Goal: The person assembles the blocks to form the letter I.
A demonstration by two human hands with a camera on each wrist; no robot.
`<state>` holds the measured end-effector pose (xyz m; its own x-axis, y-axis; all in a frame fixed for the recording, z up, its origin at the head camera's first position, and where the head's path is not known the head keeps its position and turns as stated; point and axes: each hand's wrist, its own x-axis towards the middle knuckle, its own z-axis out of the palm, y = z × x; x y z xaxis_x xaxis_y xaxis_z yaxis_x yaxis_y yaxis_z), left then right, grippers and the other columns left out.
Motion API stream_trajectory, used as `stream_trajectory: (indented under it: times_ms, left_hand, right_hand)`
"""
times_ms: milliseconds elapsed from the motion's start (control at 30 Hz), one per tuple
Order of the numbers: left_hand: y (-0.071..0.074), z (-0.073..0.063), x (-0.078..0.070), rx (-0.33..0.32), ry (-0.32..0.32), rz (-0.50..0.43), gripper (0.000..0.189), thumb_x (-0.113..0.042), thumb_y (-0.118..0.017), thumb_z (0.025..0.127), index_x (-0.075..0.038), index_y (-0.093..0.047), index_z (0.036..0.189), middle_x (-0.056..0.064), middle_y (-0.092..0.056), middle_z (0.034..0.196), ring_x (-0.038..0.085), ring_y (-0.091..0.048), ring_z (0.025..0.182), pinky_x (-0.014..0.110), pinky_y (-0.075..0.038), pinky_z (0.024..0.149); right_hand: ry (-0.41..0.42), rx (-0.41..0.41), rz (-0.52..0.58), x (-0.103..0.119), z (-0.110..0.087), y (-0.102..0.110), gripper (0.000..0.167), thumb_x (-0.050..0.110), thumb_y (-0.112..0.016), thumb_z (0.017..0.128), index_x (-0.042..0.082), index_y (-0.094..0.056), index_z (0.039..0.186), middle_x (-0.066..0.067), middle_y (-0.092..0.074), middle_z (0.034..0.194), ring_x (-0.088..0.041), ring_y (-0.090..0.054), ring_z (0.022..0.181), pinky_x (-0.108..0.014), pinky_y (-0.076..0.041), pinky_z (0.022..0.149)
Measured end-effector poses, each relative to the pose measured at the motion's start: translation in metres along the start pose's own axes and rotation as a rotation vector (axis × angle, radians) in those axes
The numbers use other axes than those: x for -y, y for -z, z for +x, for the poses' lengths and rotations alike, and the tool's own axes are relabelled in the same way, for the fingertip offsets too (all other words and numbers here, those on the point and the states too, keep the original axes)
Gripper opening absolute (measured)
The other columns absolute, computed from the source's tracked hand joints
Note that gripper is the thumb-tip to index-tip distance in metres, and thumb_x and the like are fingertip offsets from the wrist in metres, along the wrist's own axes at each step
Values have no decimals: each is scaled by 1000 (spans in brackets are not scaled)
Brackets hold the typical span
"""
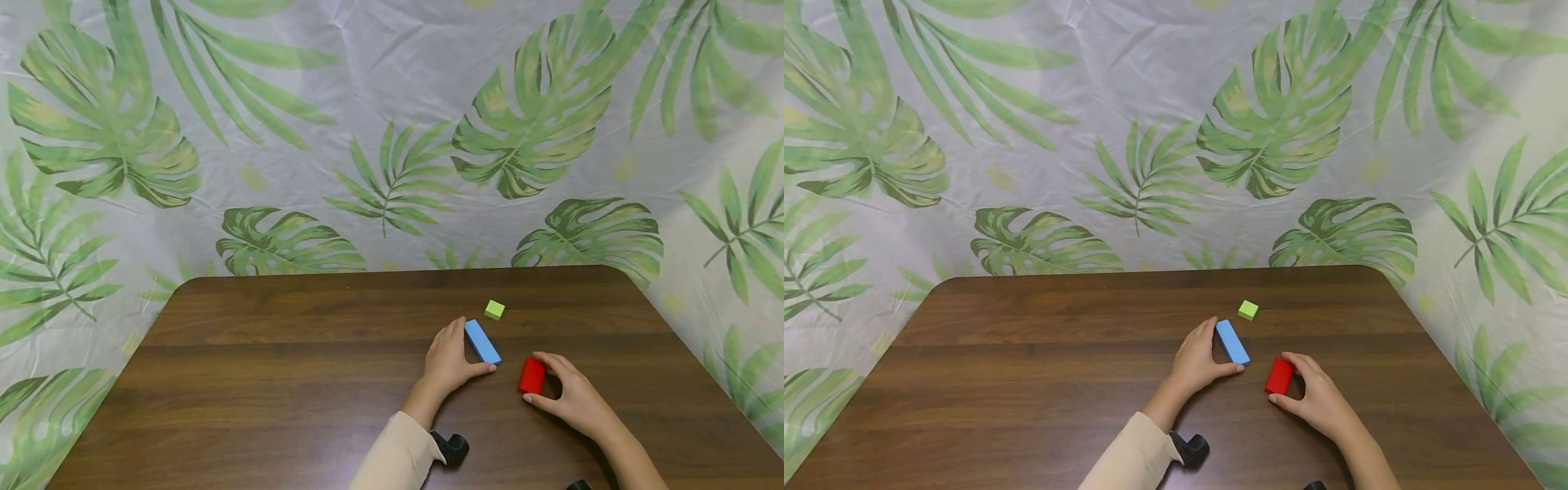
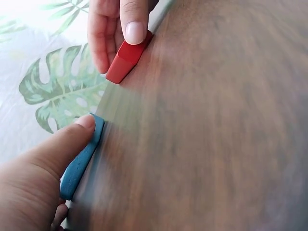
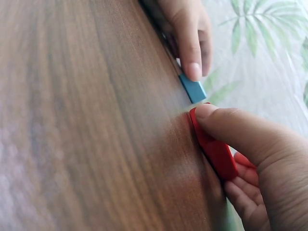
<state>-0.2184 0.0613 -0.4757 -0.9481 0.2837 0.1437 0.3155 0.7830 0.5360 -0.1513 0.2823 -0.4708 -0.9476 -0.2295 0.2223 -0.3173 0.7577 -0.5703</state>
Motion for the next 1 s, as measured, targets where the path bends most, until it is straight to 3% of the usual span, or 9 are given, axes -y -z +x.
stream_trajectory:
  times_ms: [533, 733, 1000]
  left_hand:
    - [7, -4, 7, 6, -37, -184, 96, -44, -77, 65, -6, -30, 139, 7, -35, 136, 20, -39, 120, 34, -37, 94]
    - [7, -4, 11, -43, -62, -287, 93, -38, -79, 65, -5, -33, 138, 8, -35, 135, 20, -40, 119, 33, -37, 94]
    - [12, -5, 14, -49, -62, -316, 93, -39, -79, 64, -7, -33, 138, 7, -34, 136, 18, -38, 120, 32, -36, 95]
  right_hand:
    - [10, -11, -23, 0, 0, 0, 67, 36, -75, 71, 2, -48, 123, -12, -48, 118, -31, -51, 99, -48, -44, 77]
    - [2, 1, -16, 0, 0, 0, 68, 36, -74, 72, 2, -48, 123, -14, -47, 119, -33, -50, 100, -50, -44, 77]
    - [7, -2, -7, 0, -1, 0, 67, 35, -75, 72, 1, -48, 123, -14, -46, 120, -34, -50, 102, -50, -43, 78]
